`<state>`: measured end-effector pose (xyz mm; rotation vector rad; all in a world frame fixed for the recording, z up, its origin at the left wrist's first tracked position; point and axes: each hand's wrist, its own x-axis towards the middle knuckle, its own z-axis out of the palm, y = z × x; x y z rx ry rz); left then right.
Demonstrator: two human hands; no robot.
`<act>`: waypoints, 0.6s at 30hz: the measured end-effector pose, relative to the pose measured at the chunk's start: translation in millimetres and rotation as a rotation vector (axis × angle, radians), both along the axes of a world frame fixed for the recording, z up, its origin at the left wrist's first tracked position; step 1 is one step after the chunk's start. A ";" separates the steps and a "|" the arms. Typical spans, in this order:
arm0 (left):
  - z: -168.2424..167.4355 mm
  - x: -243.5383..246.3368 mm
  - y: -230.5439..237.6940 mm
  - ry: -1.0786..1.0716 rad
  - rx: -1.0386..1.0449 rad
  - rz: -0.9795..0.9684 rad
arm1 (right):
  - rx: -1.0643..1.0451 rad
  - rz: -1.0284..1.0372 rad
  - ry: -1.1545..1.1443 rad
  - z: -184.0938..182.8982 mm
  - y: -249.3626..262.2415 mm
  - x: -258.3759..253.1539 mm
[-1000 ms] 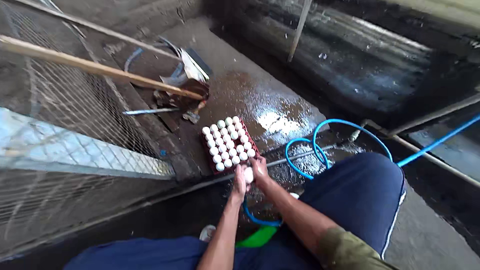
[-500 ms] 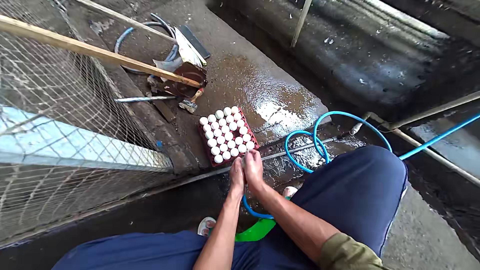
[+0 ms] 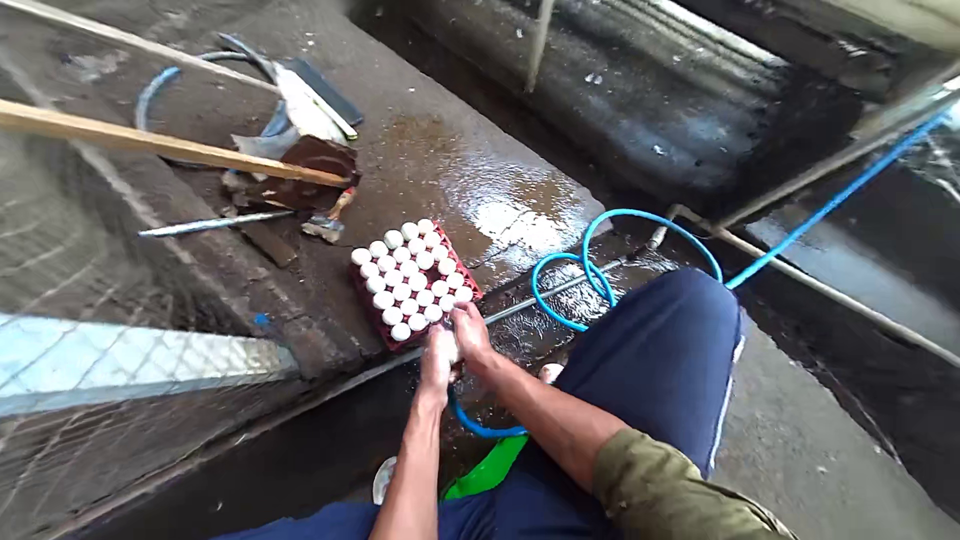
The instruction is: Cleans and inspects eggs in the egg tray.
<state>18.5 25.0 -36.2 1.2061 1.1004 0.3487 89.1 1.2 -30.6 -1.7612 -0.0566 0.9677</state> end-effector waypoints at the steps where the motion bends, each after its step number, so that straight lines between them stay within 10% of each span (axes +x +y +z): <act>1: -1.8 -2.1 0.2 0.009 0.025 0.011 | -0.010 0.002 0.046 1.0 1.7 -1.5; 18: -0.8 -1.1 1.9 0.058 0.106 -0.052 | -0.008 -0.001 0.076 4.3 -1.5 4.4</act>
